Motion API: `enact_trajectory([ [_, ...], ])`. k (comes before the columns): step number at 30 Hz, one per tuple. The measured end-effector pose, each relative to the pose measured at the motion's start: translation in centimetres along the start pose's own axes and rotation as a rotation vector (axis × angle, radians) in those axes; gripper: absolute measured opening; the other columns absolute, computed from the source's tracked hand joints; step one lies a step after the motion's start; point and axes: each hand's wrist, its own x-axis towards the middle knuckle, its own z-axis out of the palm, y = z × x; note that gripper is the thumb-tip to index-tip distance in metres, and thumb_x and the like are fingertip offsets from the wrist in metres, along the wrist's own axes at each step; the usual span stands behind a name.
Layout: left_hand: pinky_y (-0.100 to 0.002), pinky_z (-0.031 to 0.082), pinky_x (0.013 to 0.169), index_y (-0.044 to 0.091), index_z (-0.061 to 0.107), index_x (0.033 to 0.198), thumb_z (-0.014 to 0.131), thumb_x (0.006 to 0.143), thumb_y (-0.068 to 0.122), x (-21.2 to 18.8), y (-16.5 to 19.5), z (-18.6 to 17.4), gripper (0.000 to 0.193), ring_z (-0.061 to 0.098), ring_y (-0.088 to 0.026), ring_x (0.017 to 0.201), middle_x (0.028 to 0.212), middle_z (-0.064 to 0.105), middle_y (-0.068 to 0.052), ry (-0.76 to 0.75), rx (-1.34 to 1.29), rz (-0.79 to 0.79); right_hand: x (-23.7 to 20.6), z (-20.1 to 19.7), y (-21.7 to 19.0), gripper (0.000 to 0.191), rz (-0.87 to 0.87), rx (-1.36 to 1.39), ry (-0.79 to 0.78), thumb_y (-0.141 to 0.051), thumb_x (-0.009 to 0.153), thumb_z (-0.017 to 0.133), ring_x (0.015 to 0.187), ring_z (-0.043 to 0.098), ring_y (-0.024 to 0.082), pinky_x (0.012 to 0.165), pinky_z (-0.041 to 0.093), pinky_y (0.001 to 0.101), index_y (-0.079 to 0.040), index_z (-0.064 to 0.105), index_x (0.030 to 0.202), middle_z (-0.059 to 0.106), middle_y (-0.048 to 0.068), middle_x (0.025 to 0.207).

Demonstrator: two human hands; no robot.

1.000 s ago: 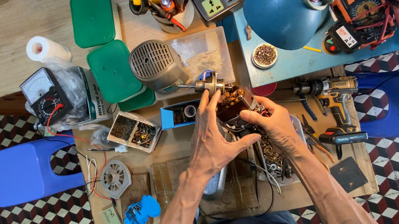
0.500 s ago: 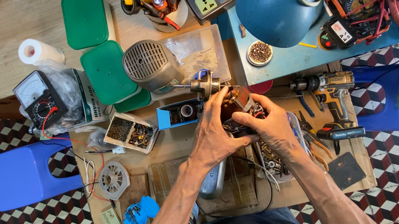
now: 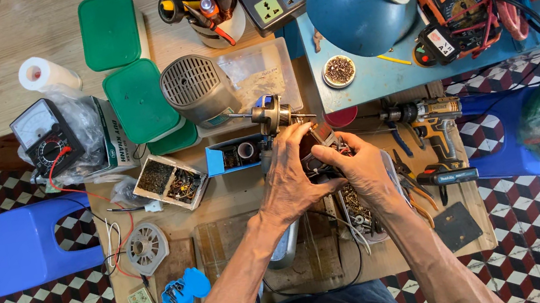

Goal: The person disassembles a small electric motor, removes the rotor, and cleans it with a cloth. They use a cordless drill to remove screws from the motor housing, then wipe the rotor shaft and commutator area.

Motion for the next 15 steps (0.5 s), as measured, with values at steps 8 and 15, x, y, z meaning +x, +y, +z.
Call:
enact_trajectory([
  [8, -0.048, 0.042, 0.118, 0.012, 0.037, 0.151, 0.096, 0.068, 0.040, -1.0, 0.2, -0.4, 0.106, 0.049, -0.034, 0.141, 0.149, 0.048, -0.015, -0.104, -0.036, -0.014, -1.7, -0.7, -0.5, 0.054, 0.052, 0.075, -0.057, -0.031, 0.077, 0.084, 0.080, 0.069, 0.012, 0.070, 0.057, 0.0270, -0.001, 0.068, 0.119, 0.073, 0.007, 0.096],
  [15, -0.050, 0.040, 0.114, 0.011, 0.035, 0.150, 0.094, 0.068, 0.038, -1.5, 1.6, 0.1, 0.104, 0.047, -0.039, 0.135, 0.142, 0.045, -0.020, -0.096, -0.054, 0.019, -2.5, -2.1, -0.6, 0.058, 0.055, 0.179, -0.122, -0.047, 0.084, 0.075, 0.098, 0.067, 0.011, 0.087, 0.055, 0.0283, -0.004, 0.068, 0.121, 0.072, 0.005, 0.109],
])
